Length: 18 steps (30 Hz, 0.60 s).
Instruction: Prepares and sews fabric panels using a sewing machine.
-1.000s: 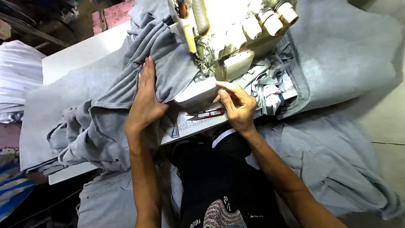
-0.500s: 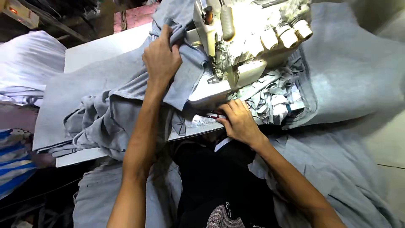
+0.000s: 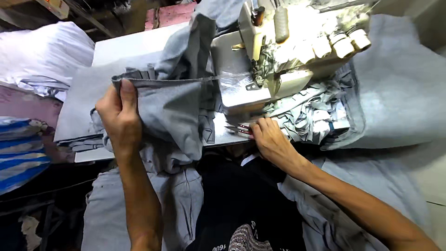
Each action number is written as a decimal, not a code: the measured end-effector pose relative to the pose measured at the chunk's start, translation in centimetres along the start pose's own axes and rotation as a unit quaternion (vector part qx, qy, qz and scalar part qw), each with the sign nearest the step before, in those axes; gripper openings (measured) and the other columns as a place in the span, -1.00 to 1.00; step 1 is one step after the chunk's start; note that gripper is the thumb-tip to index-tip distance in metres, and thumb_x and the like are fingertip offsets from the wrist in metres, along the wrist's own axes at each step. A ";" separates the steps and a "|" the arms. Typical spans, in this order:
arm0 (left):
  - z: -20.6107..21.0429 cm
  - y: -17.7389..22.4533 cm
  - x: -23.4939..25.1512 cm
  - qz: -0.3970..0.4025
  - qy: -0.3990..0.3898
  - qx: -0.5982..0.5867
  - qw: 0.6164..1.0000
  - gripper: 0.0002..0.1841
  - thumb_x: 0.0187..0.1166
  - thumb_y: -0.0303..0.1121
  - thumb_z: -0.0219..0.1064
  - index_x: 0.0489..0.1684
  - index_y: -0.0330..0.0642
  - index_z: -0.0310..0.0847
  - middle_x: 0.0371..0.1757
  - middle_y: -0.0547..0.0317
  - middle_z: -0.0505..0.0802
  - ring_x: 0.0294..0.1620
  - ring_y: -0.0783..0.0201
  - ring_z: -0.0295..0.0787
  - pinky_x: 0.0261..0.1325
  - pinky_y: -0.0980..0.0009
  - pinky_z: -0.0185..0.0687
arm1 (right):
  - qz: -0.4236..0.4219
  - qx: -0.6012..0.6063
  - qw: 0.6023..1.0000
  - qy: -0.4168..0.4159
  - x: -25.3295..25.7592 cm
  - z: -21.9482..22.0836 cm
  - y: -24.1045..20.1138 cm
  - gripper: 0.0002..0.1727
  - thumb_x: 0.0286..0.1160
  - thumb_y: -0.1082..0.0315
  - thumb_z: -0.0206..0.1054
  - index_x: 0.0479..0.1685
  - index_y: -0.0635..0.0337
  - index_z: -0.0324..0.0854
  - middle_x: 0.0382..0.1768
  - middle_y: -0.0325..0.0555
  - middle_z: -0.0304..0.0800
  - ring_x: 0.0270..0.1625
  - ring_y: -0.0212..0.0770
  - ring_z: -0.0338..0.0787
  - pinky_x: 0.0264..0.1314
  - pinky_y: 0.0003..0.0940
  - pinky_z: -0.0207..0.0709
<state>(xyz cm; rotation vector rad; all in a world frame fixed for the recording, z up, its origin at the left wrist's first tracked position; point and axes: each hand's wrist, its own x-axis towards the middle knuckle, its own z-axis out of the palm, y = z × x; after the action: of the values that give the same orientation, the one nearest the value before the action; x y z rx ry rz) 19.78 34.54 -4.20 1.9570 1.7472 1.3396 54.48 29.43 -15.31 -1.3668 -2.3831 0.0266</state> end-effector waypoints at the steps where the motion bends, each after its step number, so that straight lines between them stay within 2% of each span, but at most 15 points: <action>1: -0.5 0.0 -1.0 0.002 -0.003 -0.003 1.000 -0.63 0.88 -0.04 0.02 -0.18 -0.10 0.58 -0.42 0.44 0.61 -0.45 0.70 0.55 -0.30 0.68 0.53 | 0.013 0.051 0.998 -0.016 -0.3 -1.1 -0.3 -0.72 0.69 0.33 0.17 -0.06 0.41 0.66 -0.19 0.23 0.68 -0.09 0.26 0.75 -0.03 0.09 0.63; 3: -0.9 -0.1 -2.7 0.010 -0.010 -0.012 1.000 -0.63 0.87 -0.04 0.03 -0.25 -0.07 0.55 -0.49 0.42 0.58 -0.52 0.66 0.52 -0.41 0.67 0.48 | 0.053 0.189 0.979 -0.060 -0.8 -3.6 -0.6 -0.67 0.79 0.27 0.02 0.02 0.30 0.65 -0.15 0.04 0.67 -0.09 -0.02 0.74 -0.01 -0.13 0.67; 4: -0.9 0.0 -3.2 0.010 -0.015 -0.021 1.000 -0.64 0.87 -0.05 0.04 -0.29 -0.04 0.54 -0.50 0.45 0.56 -0.54 0.67 0.50 -0.43 0.68 0.46 | 0.077 0.281 0.953 -0.083 -0.8 -4.7 -0.5 -0.62 0.88 0.22 -0.09 0.06 0.24 0.62 -0.18 -0.12 0.65 -0.16 -0.24 0.70 -0.07 -0.33 0.66; 5: -0.8 0.1 -3.5 0.008 -0.016 -0.033 0.999 -0.66 0.87 -0.06 0.04 -0.30 -0.01 0.54 -0.51 0.49 0.56 -0.54 0.69 0.50 -0.42 0.70 0.45 | 0.101 0.387 0.911 -0.104 -0.5 -5.5 -0.4 -0.58 0.93 0.17 -0.19 0.08 0.20 0.58 -0.25 -0.26 0.66 -0.28 -0.43 0.68 -0.18 -0.50 0.65; 7: -0.3 0.4 -4.1 0.005 -0.006 -0.053 0.999 -0.67 0.87 -0.08 0.04 -0.31 0.01 0.54 -0.51 0.53 0.57 -0.52 0.72 0.51 -0.41 0.72 0.46 | 0.152 0.586 0.785 -0.130 0.5 -6.0 -0.4 -0.53 0.94 0.08 -0.26 0.05 0.16 0.52 -0.48 -0.34 0.64 -0.52 -0.50 0.58 -0.46 -0.60 0.51; 8: -0.1 0.6 -4.2 0.007 -0.002 -0.067 0.998 -0.68 0.88 -0.10 0.04 -0.28 0.00 0.56 -0.48 0.55 0.60 -0.48 0.73 0.56 -0.36 0.72 0.52 | 0.176 0.644 0.732 -0.136 1.1 -5.9 -0.4 -0.52 0.93 0.05 -0.26 0.01 0.13 0.52 -0.56 -0.36 0.59 -0.61 -0.52 0.51 -0.56 -0.63 0.42; 10: 0.2 0.7 -4.3 0.007 0.007 -0.084 0.996 -0.69 0.88 -0.10 0.03 -0.24 0.01 0.58 -0.46 0.56 0.64 -0.45 0.73 0.61 -0.32 0.71 0.58 | 0.201 0.703 0.668 -0.138 2.7 -5.6 -0.7 -0.51 0.91 0.07 -0.31 -0.02 0.12 0.53 -0.63 -0.38 0.49 -0.68 -0.54 0.38 -0.63 -0.66 0.29; 14: 0.3 0.8 -4.4 0.007 0.011 -0.095 0.995 -0.69 0.88 -0.10 0.04 -0.26 0.03 0.58 -0.46 0.56 0.65 -0.45 0.70 0.63 -0.31 0.68 0.60 | 0.208 0.746 0.621 -0.121 5.2 -4.9 -1.2 -0.48 0.94 0.03 -0.34 -0.01 0.12 0.50 -0.63 -0.33 0.44 -0.76 -0.56 0.25 -0.75 -0.71 0.16; 18: 0.3 0.5 -4.4 -0.010 0.016 -0.105 0.994 -0.67 0.89 -0.08 0.02 -0.27 0.05 0.59 -0.47 0.55 0.68 -0.46 0.68 0.66 -0.34 0.66 0.64 | 0.200 0.749 0.621 -0.116 5.5 -4.6 -1.5 -0.54 0.94 0.04 -0.29 -0.06 0.09 0.47 -0.63 -0.33 0.38 -0.77 -0.56 0.22 -0.77 -0.73 0.13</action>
<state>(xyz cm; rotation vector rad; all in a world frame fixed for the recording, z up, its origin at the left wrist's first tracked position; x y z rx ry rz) 20.78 30.72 -6.12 1.8105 1.5634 1.4896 52.36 32.44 -8.93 -0.8281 -1.1350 1.8813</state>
